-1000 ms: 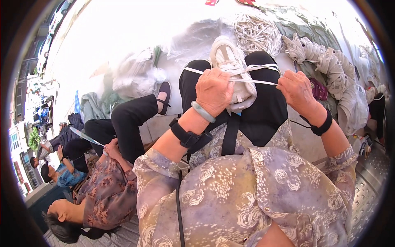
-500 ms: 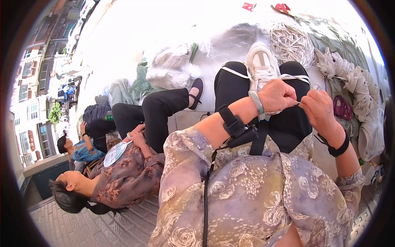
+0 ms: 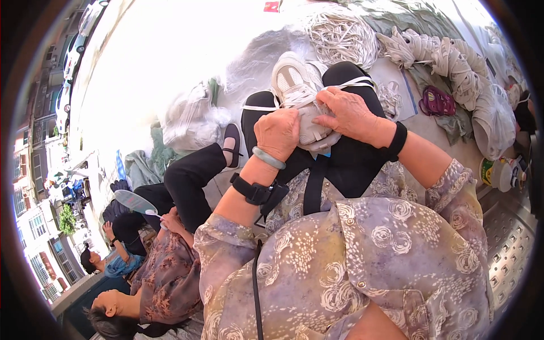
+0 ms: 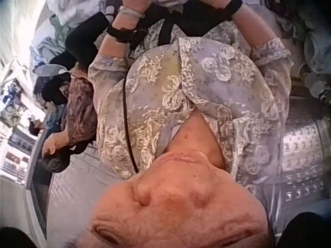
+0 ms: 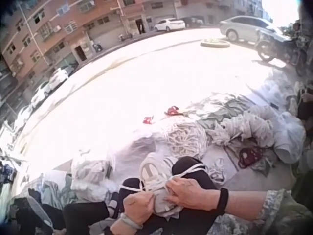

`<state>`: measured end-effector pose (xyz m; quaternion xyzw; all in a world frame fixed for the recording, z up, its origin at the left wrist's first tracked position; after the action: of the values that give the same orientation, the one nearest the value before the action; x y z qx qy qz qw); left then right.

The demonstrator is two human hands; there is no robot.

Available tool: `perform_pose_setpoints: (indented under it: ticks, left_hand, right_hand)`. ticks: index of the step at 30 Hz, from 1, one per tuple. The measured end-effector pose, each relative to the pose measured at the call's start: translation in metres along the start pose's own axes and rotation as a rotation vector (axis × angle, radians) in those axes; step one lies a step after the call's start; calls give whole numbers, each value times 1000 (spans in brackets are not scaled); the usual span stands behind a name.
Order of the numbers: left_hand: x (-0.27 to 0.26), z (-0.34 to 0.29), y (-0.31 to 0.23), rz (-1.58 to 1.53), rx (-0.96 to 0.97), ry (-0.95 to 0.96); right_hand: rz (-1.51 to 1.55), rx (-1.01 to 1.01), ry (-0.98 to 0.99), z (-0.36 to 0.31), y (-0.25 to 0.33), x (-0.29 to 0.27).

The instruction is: Lacing a white sneaker while sitting in a workshop area.

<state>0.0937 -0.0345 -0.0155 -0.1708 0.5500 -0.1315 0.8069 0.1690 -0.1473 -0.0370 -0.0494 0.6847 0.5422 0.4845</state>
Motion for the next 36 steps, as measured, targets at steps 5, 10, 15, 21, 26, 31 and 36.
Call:
perform_pose_setpoints:
  ticks: [5,10,15,21,26,31,36]
  left_hand:
    - [4,1,-5,67,47,47]
    - [27,7,16,181,-241,323]
    - [38,17,17,64,-273,393]
    - [34,15,18,-95,-144,299]
    - [21,19,0,122,162,58]
    - [5,14,-11,136,205,14]
    - [5,6,-3,-7,162,-21]
  right_hand:
    - [24,11,18,1,-7,4]
    - [45,25,-10,1,-6,6]
    - [47,40,-36,1,-11,5]
    - [92,57,-71,0,-14,4]
    - [74,40,-56,0,-2,4]
    - [56,27,-87,4,-1,2]
    - [102,38,-44,7,-4,4]
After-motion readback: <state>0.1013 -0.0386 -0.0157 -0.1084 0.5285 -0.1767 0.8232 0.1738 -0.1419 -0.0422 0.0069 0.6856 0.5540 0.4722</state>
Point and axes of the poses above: each hand's wrist, its own z-axis towards the middle knuckle, its own x-axis out of the palm, y = z × x, the point moved 7 cm from there along z, towards the middle knuckle, and after that the axes turned 6 degrees about -y, right-handed, at the moved point
